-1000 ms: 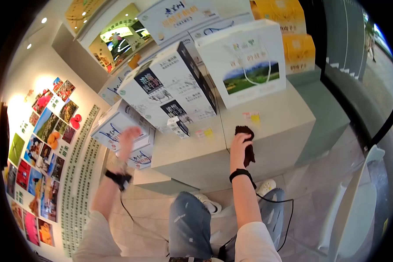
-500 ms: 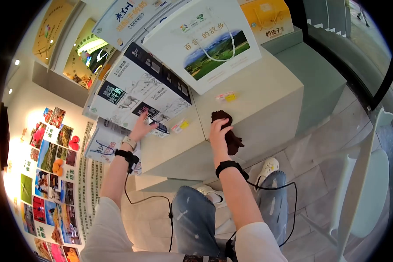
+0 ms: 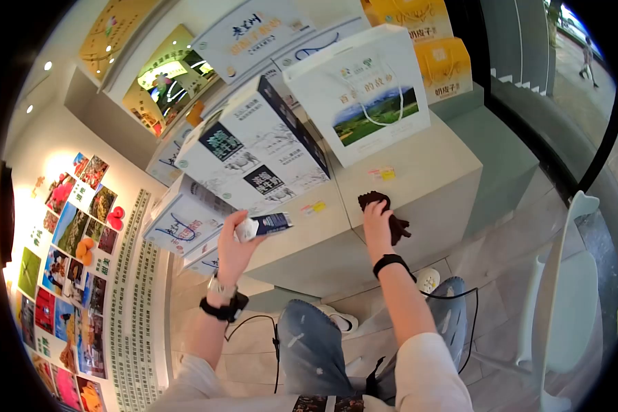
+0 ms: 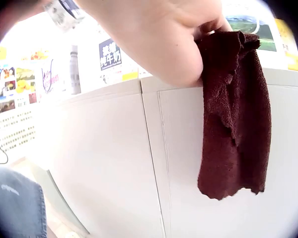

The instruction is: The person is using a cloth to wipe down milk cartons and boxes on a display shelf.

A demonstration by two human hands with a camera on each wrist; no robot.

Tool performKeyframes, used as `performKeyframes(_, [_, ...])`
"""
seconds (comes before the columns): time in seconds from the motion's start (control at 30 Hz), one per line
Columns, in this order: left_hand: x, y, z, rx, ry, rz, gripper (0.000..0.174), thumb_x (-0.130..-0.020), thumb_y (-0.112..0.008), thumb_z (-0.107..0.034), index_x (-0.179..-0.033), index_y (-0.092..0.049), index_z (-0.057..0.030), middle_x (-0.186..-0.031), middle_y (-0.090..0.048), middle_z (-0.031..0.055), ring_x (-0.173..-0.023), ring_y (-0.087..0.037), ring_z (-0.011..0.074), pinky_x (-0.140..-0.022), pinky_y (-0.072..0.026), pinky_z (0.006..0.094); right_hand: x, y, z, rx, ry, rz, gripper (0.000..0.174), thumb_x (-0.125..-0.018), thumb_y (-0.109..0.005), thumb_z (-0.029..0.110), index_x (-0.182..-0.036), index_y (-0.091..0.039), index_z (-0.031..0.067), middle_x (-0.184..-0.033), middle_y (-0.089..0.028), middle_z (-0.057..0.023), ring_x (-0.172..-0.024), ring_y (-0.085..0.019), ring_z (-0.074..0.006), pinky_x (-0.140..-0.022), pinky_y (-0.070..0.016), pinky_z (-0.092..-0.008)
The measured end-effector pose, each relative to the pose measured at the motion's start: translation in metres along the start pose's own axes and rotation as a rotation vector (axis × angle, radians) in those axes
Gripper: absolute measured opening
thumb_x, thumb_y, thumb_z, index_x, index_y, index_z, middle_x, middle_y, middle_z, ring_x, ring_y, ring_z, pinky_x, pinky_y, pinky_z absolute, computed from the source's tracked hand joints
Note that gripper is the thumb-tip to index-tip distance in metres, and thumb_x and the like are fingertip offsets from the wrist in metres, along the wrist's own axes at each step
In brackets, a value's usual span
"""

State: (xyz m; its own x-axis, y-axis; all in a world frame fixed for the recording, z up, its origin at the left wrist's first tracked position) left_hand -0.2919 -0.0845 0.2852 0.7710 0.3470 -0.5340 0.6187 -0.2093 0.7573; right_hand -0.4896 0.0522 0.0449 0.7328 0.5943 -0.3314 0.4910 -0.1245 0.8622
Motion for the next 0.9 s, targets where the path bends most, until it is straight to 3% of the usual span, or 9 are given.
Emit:
performKeyframes(0.07, [0.030,0.041,-0.049,0.051,-0.013,-0.090,0.059,-0.060,-0.081,-0.001,-0.111,-0.053,-0.0005,-0.105,-0.060,0.0122,-0.099,-0.059,0.0234,-0.086,-0.0461,0.0320,0.017,0.021,-0.022,-0.325,0.022,0.103,0.052,-0.082,-0.058,0.012,-0.131,-0.043,0.0045,-0.132,-0.042,-0.0126,-0.125,-0.039,-0.0296,-0.086,-0.0459,-0.0369])
performKeyframes(0.1, [0.047,0.056,-0.062,0.104,-0.043,-0.128,0.060,-0.060,-0.082,-0.001,-0.112,-0.051,-0.0006,-0.105,-0.059,0.0119,-0.099,-0.058,0.0228,-0.086,-0.0460,0.0320,0.030,0.030,-0.031,-0.560,-0.027,0.023,0.051,-0.078,-0.060,0.008,-0.128,-0.049,0.0060,-0.126,-0.049,-0.0125,-0.120,-0.046,-0.0292,-0.085,-0.0467,-0.0361])
performKeyframes(0.17, [0.079,0.079,-0.081,0.215,-0.091,-0.199,0.064,-0.060,-0.082,0.001,-0.114,-0.048,-0.0009,-0.105,-0.058,0.0112,-0.099,-0.058,0.0218,-0.086,-0.0459,0.0320,0.061,0.056,-0.041,-1.089,-0.099,0.277,0.040,-0.080,-0.054,0.005,-0.120,-0.056,0.0076,-0.111,-0.057,-0.0149,-0.109,-0.055,-0.0284,-0.084,-0.0475,-0.0348])
performKeyframes(0.3, [0.126,0.102,-0.111,0.225,-0.205,-0.309,0.069,-0.060,-0.083,0.003,-0.117,-0.045,-0.0020,-0.107,-0.057,0.0117,-0.100,-0.057,0.0215,-0.086,-0.0462,0.0333,0.149,0.164,-0.056,-1.487,-0.265,-0.262,0.048,-0.073,-0.047,-0.008,-0.116,-0.059,0.0088,-0.106,-0.060,-0.0152,-0.101,-0.058,-0.0288,-0.085,-0.0463,-0.0331])
performKeyframes(0.37, [0.145,0.103,-0.112,0.379,-0.104,-0.345,0.063,-0.061,-0.080,0.004,-0.115,-0.048,-0.0020,-0.107,-0.060,0.0128,-0.101,-0.059,0.0247,-0.087,-0.0472,0.0341,0.186,0.204,-0.067,-1.731,-0.349,-0.445,0.054,-0.070,-0.044,-0.012,-0.119,-0.057,0.0068,-0.111,-0.058,-0.0153,-0.103,-0.057,-0.0281,-0.089,-0.0439,-0.0324])
performKeyframes(0.53, [0.186,0.094,-0.108,0.660,0.048,-0.348,0.066,-0.062,-0.080,0.006,-0.117,-0.045,-0.0012,-0.113,-0.058,0.0164,-0.100,-0.061,0.0243,-0.084,-0.0506,0.0338,0.235,0.275,-0.068,-2.062,-0.257,-0.511,0.054,-0.072,-0.044,-0.012,-0.125,-0.049,-0.0025,-0.123,-0.052,-0.0162,-0.116,-0.049,-0.0263,-0.098,-0.0352,-0.0313])
performKeyframes(0.6, [0.200,0.091,-0.105,0.653,0.108,-0.332,0.067,-0.062,-0.079,0.006,-0.119,-0.045,-0.0009,-0.111,-0.060,0.0159,-0.099,-0.061,0.0234,-0.084,-0.0505,0.0332,0.237,0.297,-0.062,-2.179,-0.070,-0.453,0.054,-0.072,-0.047,-0.011,-0.126,-0.049,-0.0028,-0.124,-0.051,-0.0183,-0.117,-0.049,-0.0292,-0.099,-0.0349,-0.0333])
performKeyframes(0.73, [0.215,0.084,-0.103,0.539,0.162,-0.281,0.069,-0.063,-0.078,0.008,-0.122,-0.044,-0.0010,-0.107,-0.063,0.0149,-0.096,-0.062,0.0210,-0.083,-0.0504,0.0319,0.235,0.329,-0.044,-1.991,0.366,-0.362,0.049,-0.077,-0.046,-0.005,-0.124,-0.054,0.0033,-0.124,-0.051,-0.0190,-0.115,-0.049,-0.0358,-0.097,-0.0376,-0.0365])
performKeyframes(0.9, [0.226,0.087,-0.092,0.894,0.267,-0.345,0.076,-0.058,-0.077,0.013,-0.125,-0.044,-0.0028,-0.109,-0.061,0.0174,-0.100,-0.061,0.0240,-0.081,-0.0516,0.0352,0.235,0.297,-0.007,-2.208,0.140,-0.045,0.044,-0.084,-0.043,-0.002,-0.126,-0.052,0.0033,-0.119,-0.054,-0.0182,-0.104,-0.054,-0.0320,-0.090,-0.0413,-0.0318])
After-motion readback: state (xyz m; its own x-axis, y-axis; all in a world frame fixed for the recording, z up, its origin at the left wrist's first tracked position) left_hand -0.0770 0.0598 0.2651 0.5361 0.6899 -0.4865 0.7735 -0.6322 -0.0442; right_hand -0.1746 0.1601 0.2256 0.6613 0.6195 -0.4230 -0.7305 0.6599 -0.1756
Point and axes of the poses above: each hand's wrist, its own x-axis away from the middle knuckle, its own y-axis out of the back of the hand, z = x × y, the point moved 7 cm from there along -x, towards the middle knuckle
